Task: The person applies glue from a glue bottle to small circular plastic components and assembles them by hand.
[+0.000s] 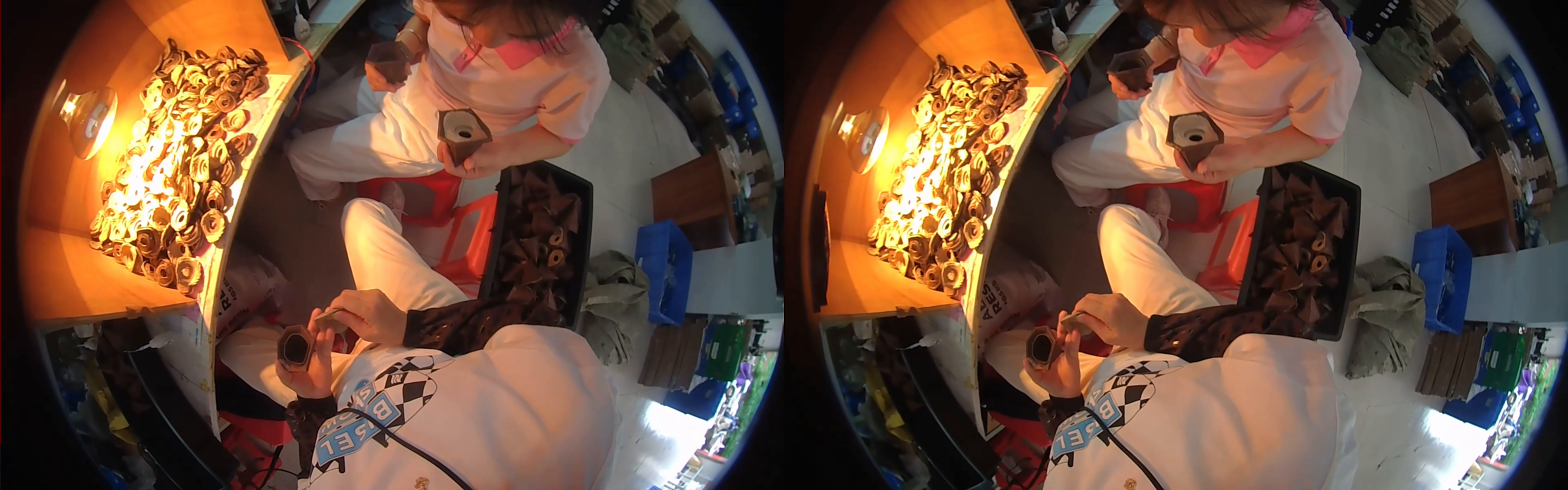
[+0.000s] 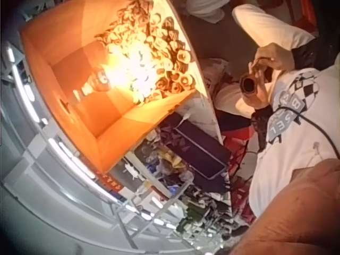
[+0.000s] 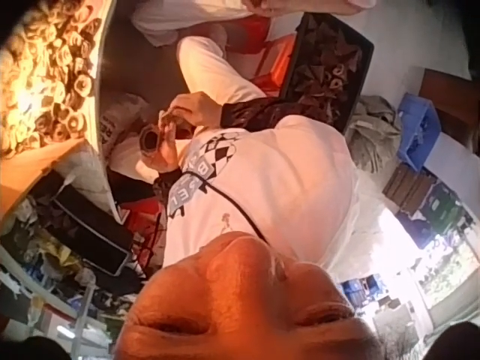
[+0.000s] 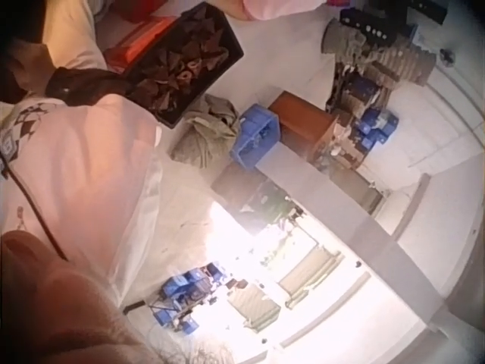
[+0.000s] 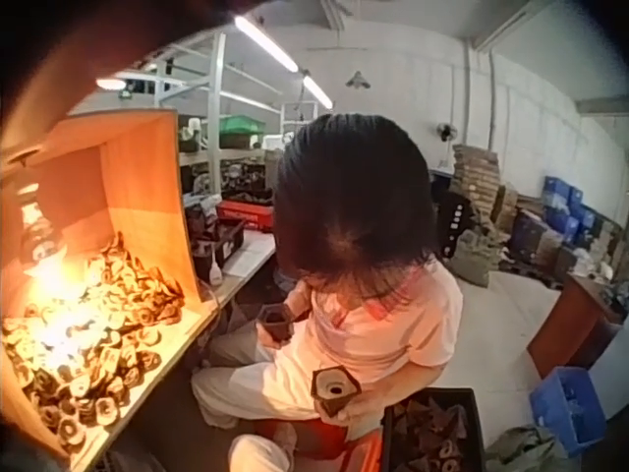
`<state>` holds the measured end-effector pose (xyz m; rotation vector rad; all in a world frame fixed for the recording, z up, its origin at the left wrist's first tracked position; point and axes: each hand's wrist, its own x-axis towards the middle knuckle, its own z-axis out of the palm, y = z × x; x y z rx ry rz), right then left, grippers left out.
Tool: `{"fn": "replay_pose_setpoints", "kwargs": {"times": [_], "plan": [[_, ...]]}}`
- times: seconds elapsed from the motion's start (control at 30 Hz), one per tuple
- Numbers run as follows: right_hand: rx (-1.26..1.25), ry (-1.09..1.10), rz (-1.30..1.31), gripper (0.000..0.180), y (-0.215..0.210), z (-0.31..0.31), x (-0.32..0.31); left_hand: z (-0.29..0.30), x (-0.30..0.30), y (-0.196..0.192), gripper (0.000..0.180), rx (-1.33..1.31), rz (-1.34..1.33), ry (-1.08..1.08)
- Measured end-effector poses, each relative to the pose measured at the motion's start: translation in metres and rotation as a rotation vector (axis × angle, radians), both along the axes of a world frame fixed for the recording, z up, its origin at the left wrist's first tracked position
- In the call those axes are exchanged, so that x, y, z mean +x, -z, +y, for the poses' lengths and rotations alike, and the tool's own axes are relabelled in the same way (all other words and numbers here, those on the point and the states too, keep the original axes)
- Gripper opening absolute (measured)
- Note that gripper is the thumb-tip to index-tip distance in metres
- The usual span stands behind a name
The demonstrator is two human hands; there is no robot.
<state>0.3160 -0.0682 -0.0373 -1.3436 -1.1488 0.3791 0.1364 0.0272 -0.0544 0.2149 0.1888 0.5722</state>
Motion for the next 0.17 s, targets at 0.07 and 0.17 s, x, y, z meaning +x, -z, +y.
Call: {"fn": "replay_pose_setpoints", "kwargs": {"times": [0.07, 0.17], "plan": [[-0.062, 0.003, 0.130, 0.006, -0.004, 0.005, 0.002, 0.000, 0.001, -0.007, 0.070, 0.024, -0.024, 0.009], [-0.050, -0.037, 0.706, 0.011, -0.006, 0.023, 0.011, 0.007, -0.002, -0.005, 0.070, 0.101, -0.030, 0.062]]}}
